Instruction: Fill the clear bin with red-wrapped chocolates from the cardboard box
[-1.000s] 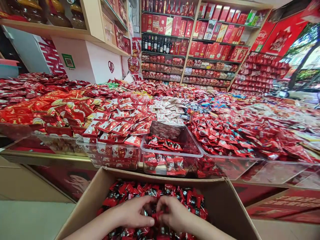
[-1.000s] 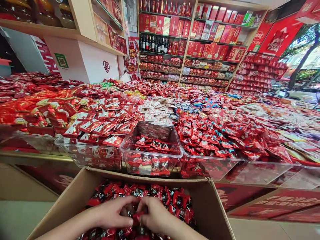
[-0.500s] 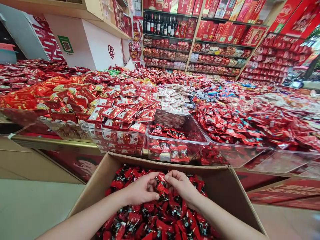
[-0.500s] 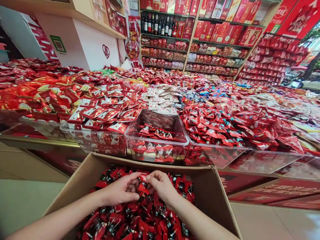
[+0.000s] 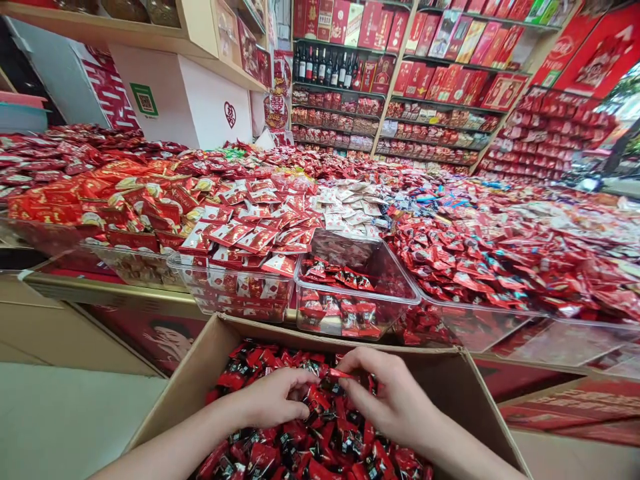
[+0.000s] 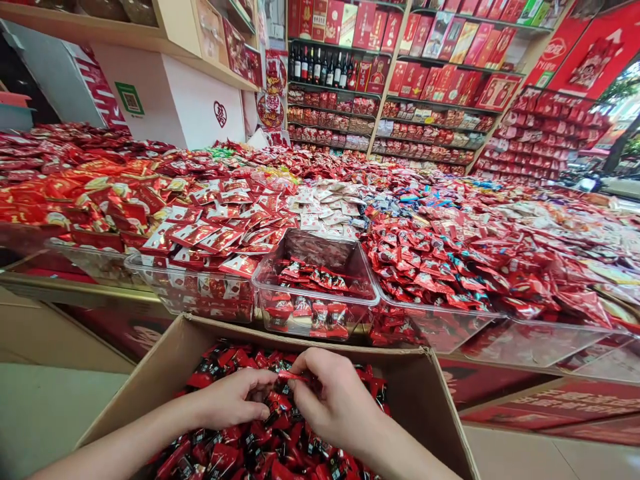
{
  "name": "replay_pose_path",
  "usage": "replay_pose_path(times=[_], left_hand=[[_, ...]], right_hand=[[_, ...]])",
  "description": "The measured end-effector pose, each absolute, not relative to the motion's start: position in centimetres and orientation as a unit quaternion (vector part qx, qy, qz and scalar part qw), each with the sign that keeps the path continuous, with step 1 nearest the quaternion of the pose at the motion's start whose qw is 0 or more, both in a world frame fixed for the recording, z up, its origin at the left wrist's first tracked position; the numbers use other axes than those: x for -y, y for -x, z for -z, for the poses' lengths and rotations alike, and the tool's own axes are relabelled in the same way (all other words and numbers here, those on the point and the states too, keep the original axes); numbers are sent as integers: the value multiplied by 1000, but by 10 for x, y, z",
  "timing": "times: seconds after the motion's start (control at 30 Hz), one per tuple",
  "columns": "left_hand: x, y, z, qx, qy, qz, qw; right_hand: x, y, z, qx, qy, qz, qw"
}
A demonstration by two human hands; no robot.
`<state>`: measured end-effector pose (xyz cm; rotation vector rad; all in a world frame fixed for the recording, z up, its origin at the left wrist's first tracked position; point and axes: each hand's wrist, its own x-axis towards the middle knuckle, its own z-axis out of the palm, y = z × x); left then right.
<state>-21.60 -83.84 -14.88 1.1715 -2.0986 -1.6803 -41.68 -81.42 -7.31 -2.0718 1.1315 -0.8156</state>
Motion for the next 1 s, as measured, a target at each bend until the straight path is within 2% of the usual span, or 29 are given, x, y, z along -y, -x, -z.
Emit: replay_pose_path(times=[0.17,0.23,0.3,0.47,0.57,0.7,0.8,0.9,1.0], left_hand=[[838,216,155,728,-458,503,77],[837,216,158,729,-464,498,72],[837,216,160,730,-469,492,70],[836,214,158,738,-477,473,65],[836,213,157,750,-474,457,63],[836,211,157,766,-469,435,55],[836,210,160,771,-475,421,47],[835,208,160,769,-473,429,44],[835,207,158,769,-469,431,45]], right_hand=[[836,436,-9,-417,775,452,146],[864,439,-22,-450,769,441,110],[896,437,-23,-475,785,374,134],[953,421,-5,-446,844,100,281],[967,411,3,-456,821,17,343],[980,404,12,-469,765,21,440],[989,401,19,-469,743,49,475],[997,398,23,-477,736,100,471],[1007,397,23,-520,722,173,422]])
